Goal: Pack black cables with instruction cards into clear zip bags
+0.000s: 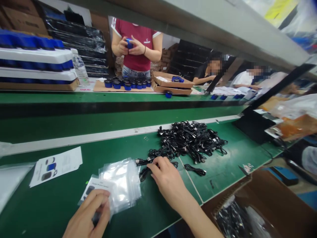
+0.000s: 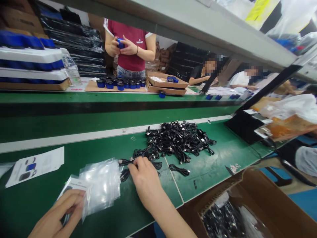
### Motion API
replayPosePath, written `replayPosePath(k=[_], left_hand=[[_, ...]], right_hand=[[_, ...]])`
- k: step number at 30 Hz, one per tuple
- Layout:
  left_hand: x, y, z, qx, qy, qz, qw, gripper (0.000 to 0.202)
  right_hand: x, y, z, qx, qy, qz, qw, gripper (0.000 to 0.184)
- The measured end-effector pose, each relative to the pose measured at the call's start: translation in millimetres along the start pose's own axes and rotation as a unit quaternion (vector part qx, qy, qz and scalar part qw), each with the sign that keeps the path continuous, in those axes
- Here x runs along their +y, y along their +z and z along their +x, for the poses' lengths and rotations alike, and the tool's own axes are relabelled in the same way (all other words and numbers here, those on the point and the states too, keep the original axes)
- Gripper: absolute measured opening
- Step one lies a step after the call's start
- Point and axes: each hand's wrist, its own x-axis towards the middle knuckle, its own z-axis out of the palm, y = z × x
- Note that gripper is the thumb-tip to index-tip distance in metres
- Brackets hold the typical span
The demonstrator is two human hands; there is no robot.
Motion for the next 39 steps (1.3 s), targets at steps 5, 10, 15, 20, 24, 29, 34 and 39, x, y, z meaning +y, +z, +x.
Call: replayPosePath(k=[5, 10, 15, 20, 24, 29, 34, 39], left_hand=[[7.1, -4.5, -2.1, 0.008, -0.019, -0.012, 1.000, 0.020], [11.5, -7.6, -3.6, -0.002, -0.045, -0.049, 0.998, 0.021], [19.5, -8.7, 0.5, -0.004, -0.045, -0.076, 0.996, 0.019], [24.3, -6.4, 3.9, -0.002, -0.027, -0.073, 0.997, 0.017], [24.9, -6.4, 0.9, 0.013, -0.029, -0.069, 0.997, 0.014], [28.8, -7.4, -2.7, 0.088, -0.043, -0.041, 0.994, 0.020], [30.6, -2.5, -6.5, 0.165, 0.005, -0.002, 0.986, 0.016], [32.5, 2.1, -12.3, 0.171, 0.015, 0.038, 0.984, 0.014]], right_hand=[[1.0, 22.7, 9.5, 0.005, -0.004, 0.057, 0.998, 0.021], [14.3, 18.8, 12.7, 0.096, 0.117, 0.151, 0.977, 0.004], [-24.2, 8.9, 6.7, 0.076, 0.209, 0.409, 0.885, 0.022], [-70.6, 12.3, 4.4, -0.129, 0.279, 0.684, 0.662, 0.029], [-73.7, 21.2, 2.3, -0.123, 0.288, 0.677, 0.666, 0.025], [-67.3, 30.6, -9.4, 0.004, 0.210, 0.411, 0.887, 0.012], [-77.9, 36.5, -18.8, 0.059, 0.166, 0.355, 0.918, 0.015], [-90.7, 35.4, -9.7, -0.049, 0.330, 0.572, 0.749, 0.028]])
